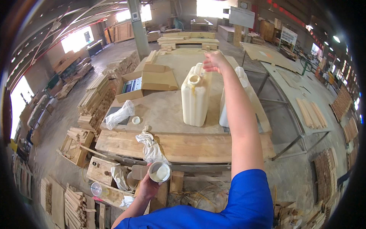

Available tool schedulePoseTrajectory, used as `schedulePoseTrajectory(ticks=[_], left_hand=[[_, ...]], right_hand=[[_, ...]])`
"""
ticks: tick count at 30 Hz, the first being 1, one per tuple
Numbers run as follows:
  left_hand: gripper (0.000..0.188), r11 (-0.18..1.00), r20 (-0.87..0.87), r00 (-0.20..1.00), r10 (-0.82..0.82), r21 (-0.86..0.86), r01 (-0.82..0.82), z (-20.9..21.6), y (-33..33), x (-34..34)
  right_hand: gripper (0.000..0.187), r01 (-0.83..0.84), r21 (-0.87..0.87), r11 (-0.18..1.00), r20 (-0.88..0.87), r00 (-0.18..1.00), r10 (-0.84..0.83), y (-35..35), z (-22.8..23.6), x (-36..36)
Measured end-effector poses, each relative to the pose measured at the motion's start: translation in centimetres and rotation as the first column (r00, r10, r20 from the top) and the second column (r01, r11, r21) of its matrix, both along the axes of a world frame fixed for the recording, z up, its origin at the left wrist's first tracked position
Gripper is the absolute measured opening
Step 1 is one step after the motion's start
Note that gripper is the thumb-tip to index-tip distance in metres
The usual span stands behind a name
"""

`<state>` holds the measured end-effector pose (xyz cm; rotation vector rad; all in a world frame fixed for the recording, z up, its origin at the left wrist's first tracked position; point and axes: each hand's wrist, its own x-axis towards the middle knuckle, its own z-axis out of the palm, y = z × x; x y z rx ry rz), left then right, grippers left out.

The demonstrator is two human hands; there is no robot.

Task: The person pours liquids from two large jugs into a small cup, then uses a drill with a mixing attachment to blend the contents. After mixing, the person places the cup on a workbench and handles wooden pieces.

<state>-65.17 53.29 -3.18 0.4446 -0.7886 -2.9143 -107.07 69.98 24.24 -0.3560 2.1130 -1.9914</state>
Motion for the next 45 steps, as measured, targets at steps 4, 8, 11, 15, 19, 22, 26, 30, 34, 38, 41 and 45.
schedulePoseTrajectory(ticks=[4, 8, 11, 15, 19, 22, 26, 30, 34, 38, 41, 45], left_hand=[[0.040, 0.987, -0.111, 0.981, -0.159, -0.031, 0.157, 0.7, -0.8, 0.5], [0.040, 0.980, -0.076, 0.977, -0.201, -0.022, 0.200, 1.5, -1.4, 1.3], [0.040, 0.959, -0.061, 0.959, -0.276, 0.055, 0.280, 1.8, -1.8, 2.6], [0.041, 0.871, -0.031, 0.891, -0.453, 0.197, 0.450, 2.3, -3.4, 6.3], [0.042, 0.755, 0.076, 0.762, -0.643, 0.231, 0.614, -1.0, -4.8, 10.9], [0.038, 0.649, 0.168, 0.627, -0.760, 0.220, 0.728, -2.6, -4.1, 14.7], [0.038, 0.443, 0.231, 0.390, -0.891, 0.260, 0.858, -4.5, -1.8, 20.0], [0.043, 0.212, 0.215, 0.159, -0.964, 0.253, 0.944, -6.3, -0.3, 25.1], [0.043, 0.019, 0.369, -0.031, -0.929, 0.130, 0.991, -8.4, 1.7, 31.3], [0.042, -0.183, 0.496, -0.237, -0.835, 0.156, 0.971, -9.7, 4.8, 39.4], [0.041, -0.330, 0.503, -0.375, -0.779, 0.179, 0.927, -9.8, 8.1, 46.9], [0.041, -0.474, 0.430, -0.516, -0.741, 0.209, 0.855, -9.7, 13.1, 58.3]], right_hand=[[0.027, 0.059, -0.383, 0.922, -0.219, 0.964, -0.152, 2.2, -0.4, 6.6], [0.020, 0.085, -0.706, 0.703, -0.081, 0.977, -0.200, 3.1, -8.4, 15.7], [0.018, 0.296, -0.695, 0.656, 0.135, 0.949, -0.285, 3.3, -16.4, 23.8], [0.016, 0.493, -0.598, 0.633, 0.294, 0.869, -0.399, 1.5, -25.4, 36.8], [0.015, 0.649, -0.323, 0.689, 0.399, 0.754, -0.523, -0.1, -31.6, 49.8], [0.017, 0.678, -0.184, 0.711, 0.440, 0.704, -0.558, -1.4, -34.9, 58.8], [0.018, 0.666, -0.073, 0.743, 0.448, 0.687, -0.572, -2.3, -37.9, 69.4], [0.022, 0.604, 0.019, 0.797, 0.485, 0.692, -0.535, -2.7, -39.7, 78.6], [0.023, 0.690, 0.162, 0.706, 0.396, 0.609, -0.687, -3.1, -41.3, 87.7], [0.022, 0.826, 0.231, 0.514, 0.380, 0.410, -0.829, -3.6, -42.6, 98.8], [0.024, 0.872, 0.303, 0.386, 0.386, 0.258, -0.886, -4.0, -42.7, 107.7], [0.025, 0.943, 0.259, 0.207, 0.518, 0.045, -0.854, -3.7, -43.0, 120.8]])
